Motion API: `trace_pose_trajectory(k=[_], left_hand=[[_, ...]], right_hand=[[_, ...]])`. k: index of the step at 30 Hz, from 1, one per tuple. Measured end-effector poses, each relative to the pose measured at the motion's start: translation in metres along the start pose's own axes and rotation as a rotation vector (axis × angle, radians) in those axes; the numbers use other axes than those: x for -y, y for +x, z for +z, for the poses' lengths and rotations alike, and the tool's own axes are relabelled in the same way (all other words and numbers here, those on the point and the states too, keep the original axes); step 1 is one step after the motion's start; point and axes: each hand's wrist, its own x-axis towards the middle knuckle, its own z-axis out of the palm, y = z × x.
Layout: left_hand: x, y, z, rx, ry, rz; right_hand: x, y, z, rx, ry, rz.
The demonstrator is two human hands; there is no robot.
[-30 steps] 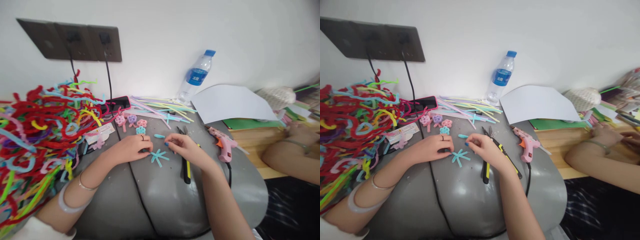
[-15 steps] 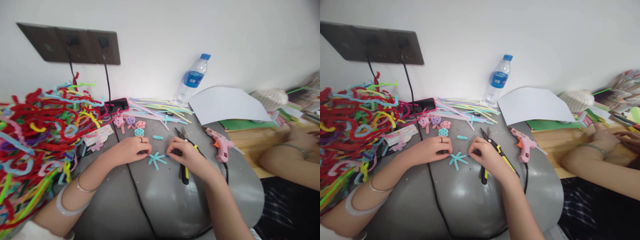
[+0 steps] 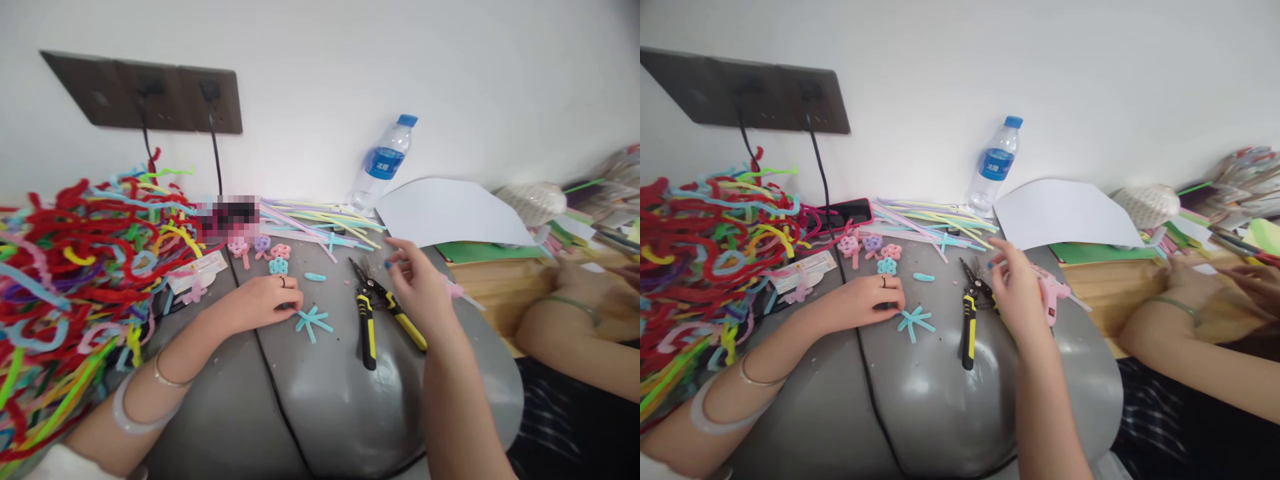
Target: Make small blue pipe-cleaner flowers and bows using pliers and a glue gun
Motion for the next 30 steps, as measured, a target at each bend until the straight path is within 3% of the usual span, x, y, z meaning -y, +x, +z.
trace_pose_trajectory(k=[5, 9, 14, 20, 30], left_hand=[[0.000, 0.001, 0.001, 0.015, 0.015, 0.012], [0.000, 0.001, 0.001, 0.010, 0.021, 0.019], [-0.001, 0.001, 0.000, 0.010, 0.014, 0.013], [-0.001, 0.002, 0.000, 0.010, 0.007, 0.016], [-0.002, 0.002, 0.000, 0.018, 0.022, 0.017]], right_hand=[[0.022, -0.021, 0.018, 0.672, 0.225, 0.118], [0.030, -0.026, 0.028, 0.867, 0.191, 0.218], [0.035, -0.022, 0.033, 0.941, 0.197, 0.329], [0.036, -0.020, 0.037, 0.957, 0.217, 0.337], [0.031, -0.023, 0.042, 0.867, 0.306, 0.362]])
